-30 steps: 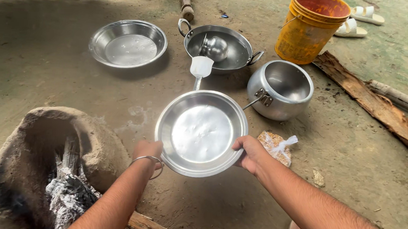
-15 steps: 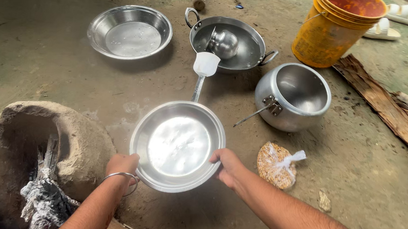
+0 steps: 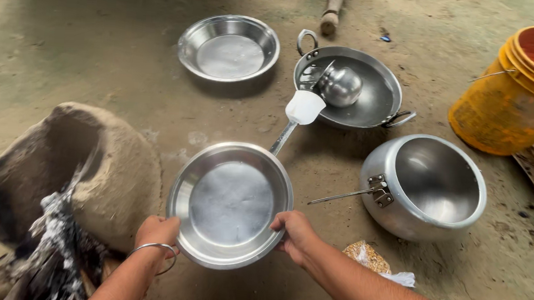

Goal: The person removes metal dishes from a basin, rinses a pressure cooker in a pot of water, adjusts wood in a clay stove, and wipes a metal plate with a cloth.

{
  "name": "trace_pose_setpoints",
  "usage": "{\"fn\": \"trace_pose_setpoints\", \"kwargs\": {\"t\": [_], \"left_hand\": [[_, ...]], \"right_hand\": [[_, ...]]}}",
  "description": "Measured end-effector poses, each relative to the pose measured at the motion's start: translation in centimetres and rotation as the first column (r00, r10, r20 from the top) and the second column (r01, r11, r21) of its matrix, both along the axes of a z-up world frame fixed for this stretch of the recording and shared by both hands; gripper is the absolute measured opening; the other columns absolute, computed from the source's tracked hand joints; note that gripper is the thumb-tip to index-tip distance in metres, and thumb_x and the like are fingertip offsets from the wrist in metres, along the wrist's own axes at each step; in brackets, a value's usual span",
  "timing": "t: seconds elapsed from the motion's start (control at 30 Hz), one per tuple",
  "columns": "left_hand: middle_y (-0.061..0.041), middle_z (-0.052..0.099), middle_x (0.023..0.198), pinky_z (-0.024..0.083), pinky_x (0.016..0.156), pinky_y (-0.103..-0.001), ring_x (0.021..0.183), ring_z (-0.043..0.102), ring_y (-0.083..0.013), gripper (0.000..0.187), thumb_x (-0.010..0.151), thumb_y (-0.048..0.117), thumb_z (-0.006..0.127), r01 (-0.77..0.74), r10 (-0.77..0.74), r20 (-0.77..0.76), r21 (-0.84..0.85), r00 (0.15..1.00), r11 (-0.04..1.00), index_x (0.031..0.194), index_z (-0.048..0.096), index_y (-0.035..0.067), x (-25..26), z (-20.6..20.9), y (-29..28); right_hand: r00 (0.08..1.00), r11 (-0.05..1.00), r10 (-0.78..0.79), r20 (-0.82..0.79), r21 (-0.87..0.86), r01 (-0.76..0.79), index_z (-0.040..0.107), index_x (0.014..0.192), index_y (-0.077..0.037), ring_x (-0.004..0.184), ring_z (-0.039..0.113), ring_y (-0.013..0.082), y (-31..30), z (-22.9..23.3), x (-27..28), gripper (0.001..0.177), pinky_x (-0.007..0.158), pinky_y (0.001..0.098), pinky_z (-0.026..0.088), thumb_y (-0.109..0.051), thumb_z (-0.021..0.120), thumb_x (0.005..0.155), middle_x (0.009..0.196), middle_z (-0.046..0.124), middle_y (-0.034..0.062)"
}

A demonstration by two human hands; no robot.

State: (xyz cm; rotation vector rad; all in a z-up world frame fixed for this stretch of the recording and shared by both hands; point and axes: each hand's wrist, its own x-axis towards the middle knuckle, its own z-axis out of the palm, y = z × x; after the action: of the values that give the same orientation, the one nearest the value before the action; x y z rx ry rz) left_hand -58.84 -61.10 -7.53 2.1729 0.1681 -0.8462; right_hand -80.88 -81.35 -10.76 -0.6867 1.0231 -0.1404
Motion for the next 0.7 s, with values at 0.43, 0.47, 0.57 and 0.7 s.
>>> {"fn": "trace_pose_setpoints", "kwargs": {"t": [0.43, 0.47, 0.57, 0.7], "left_hand": [[-0.020, 0.068, 0.102, 0.064, 0.071, -0.047, 0.086, 0.068, -0.0306, 0.036, 0.088, 0.018, 0.061, -0.173, 0.172, -0.023, -0.120, 0.985, 0.978, 0.110, 0.071, -0.009, -10.5, 9.5, 3.1], [-0.018, 0.067, 0.106, 0.064, 0.075, -0.047, 0.089, 0.067, -0.0294, 0.035, 0.088, 0.017, 0.061, -0.192, 0.190, -0.031, -0.129, 0.981, 0.973, 0.115, 0.068, -0.006, -11.3, 10.5, 3.1], [-0.018, 0.066, 0.112, 0.063, 0.078, -0.047, 0.097, 0.066, -0.0295, 0.038, 0.090, 0.016, 0.061, -0.225, 0.224, -0.027, -0.157, 0.974, 0.962, 0.122, 0.064, -0.004, -13.8, 13.5, 3.2], [-0.020, 0.065, 0.117, 0.065, 0.079, -0.047, 0.105, 0.069, -0.0340, 0.042, 0.092, 0.016, 0.062, -0.253, 0.259, 0.012, -0.184, 0.966, 0.950, 0.127, 0.060, -0.005, -17.4, 18.0, 3.2]], "right_hand": [[0.974, 0.977, 0.212, 0.075, -0.003, -0.212, 0.057, 0.097, 0.000, 0.075, 0.068, 0.0279, -1.2, 7.6, -5.6, 0.025, 0.082, 0.0548, 0.062, -0.002, 0.051, 0.073, 0.087, 0.064, 0.0125], [0.971, 0.974, 0.225, 0.076, 0.001, -0.225, 0.057, 0.097, 0.000, 0.075, 0.068, 0.0279, -1.2, 8.1, -6.1, 0.025, 0.082, 0.0548, 0.062, -0.002, 0.051, 0.073, 0.087, 0.064, 0.0125], [0.965, 0.966, 0.252, 0.074, -0.070, -0.247, 0.053, 0.093, -0.001, 0.077, 0.068, 0.0286, -2.2, 10.3, -7.5, 0.019, 0.086, 0.0520, 0.065, -0.001, 0.054, 0.074, 0.086, 0.062, 0.0123], [0.941, 0.950, 0.308, 0.140, -0.103, -0.296, 0.055, 0.089, 0.000, 0.076, 0.068, 0.0296, -2.9, 14.3, -9.1, 0.016, 0.085, 0.0538, 0.063, -0.004, 0.053, 0.074, 0.085, 0.063, 0.0127]]}}
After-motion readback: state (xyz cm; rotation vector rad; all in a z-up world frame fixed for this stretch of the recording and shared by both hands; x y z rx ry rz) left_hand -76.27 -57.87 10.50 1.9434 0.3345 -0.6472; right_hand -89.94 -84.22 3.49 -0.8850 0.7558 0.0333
